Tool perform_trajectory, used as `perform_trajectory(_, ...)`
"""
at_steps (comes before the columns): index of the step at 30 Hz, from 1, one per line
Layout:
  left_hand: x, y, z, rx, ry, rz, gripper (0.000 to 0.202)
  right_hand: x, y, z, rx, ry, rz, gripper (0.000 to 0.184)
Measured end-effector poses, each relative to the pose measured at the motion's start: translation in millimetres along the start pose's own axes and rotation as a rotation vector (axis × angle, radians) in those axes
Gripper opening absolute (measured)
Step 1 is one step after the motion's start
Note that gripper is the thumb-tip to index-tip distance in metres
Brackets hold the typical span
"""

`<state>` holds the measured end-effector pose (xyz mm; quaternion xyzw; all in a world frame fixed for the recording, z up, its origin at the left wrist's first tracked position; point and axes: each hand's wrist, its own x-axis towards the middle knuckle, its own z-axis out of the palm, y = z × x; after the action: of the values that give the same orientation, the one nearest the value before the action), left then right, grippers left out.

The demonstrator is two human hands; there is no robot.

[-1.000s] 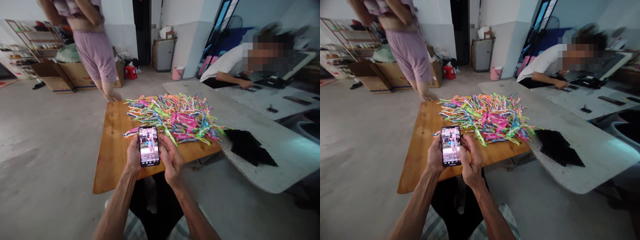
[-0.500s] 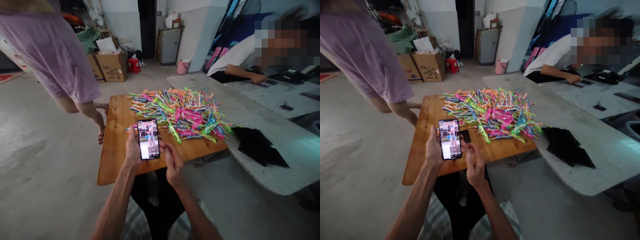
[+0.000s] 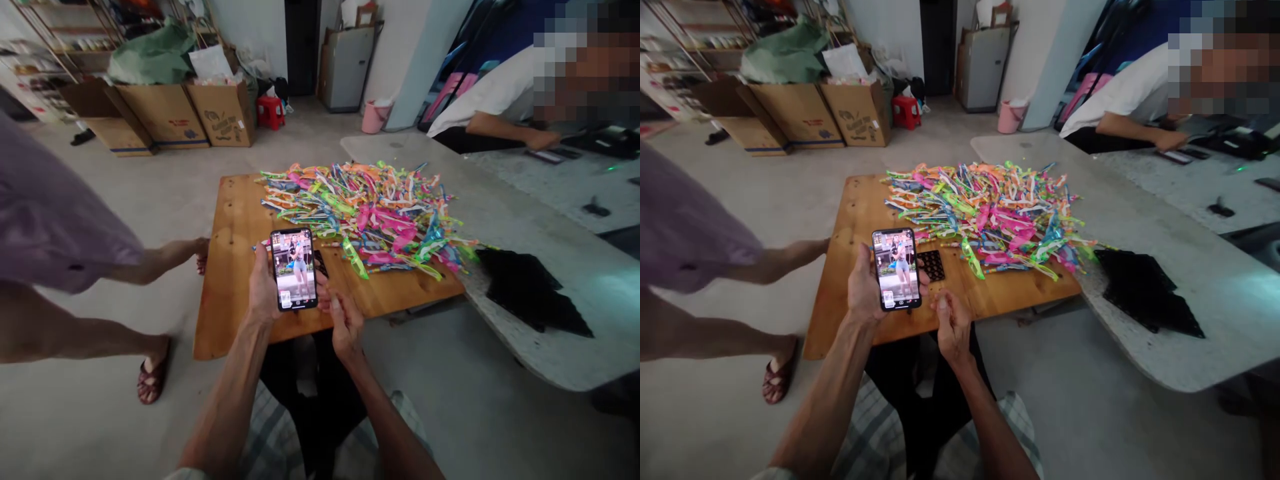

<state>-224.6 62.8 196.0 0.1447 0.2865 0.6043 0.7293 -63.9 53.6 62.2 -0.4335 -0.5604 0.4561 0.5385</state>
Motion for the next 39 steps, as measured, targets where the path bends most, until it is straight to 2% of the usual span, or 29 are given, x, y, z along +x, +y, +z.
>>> perform_trajectory(6, 6.5, -1.2, -5.9, -0.042, 0.029, -0.005, 0.098, -1.7, -2.8, 0.1, 0.021, -0.001, 0.015, 0.032)
perform_trajectory(13, 13.3, -2.5, -15.5, 0.008, -0.032, 0.035, 0.095, -2.4, -7.4, -0.6, 0.010, -0.014, -0.004, 0.029)
perform_trajectory(19, 14.2, -1.9, -16.2, -0.089, 0.067, 0.000, 0.088, -3.7, -7.5, 0.1, -0.003, -0.013, 0.008, 0.029)
perform_trajectory(25, 15.4, -2.6, -22.4, -0.019, 0.039, -0.008, 0.094, -2.7, -10.5, 0.1, -0.043, -0.028, -0.024, 0.027)
perform_trajectory(30, 13.2, -3.5, -26.6, -0.017, 0.041, 0.001, 0.087, -1.2, -11.4, 1.9, 0.025, -0.015, 0.001, 0.027)
perform_trajectory(35, 10.7, -4.4, -30.6, -0.013, 0.013, 0.054, 0.078, 13.0, -33.3, 8.2, 0.159, -0.011, -0.015, 0.032)
perform_trajectory(37, 10.1, -5.5, -28.8, -0.031, 0.055, 0.021, 0.076, 21.1, -48.8, 12.9, 0.196, -0.054, -0.047, 0.034)
perform_trajectory(39, 10.3, -7.7, -25.9, -0.092, 0.154, 0.045, 0.065, 27.8, -62.7, 18.8, 0.258, -0.096, -0.056, 0.037)
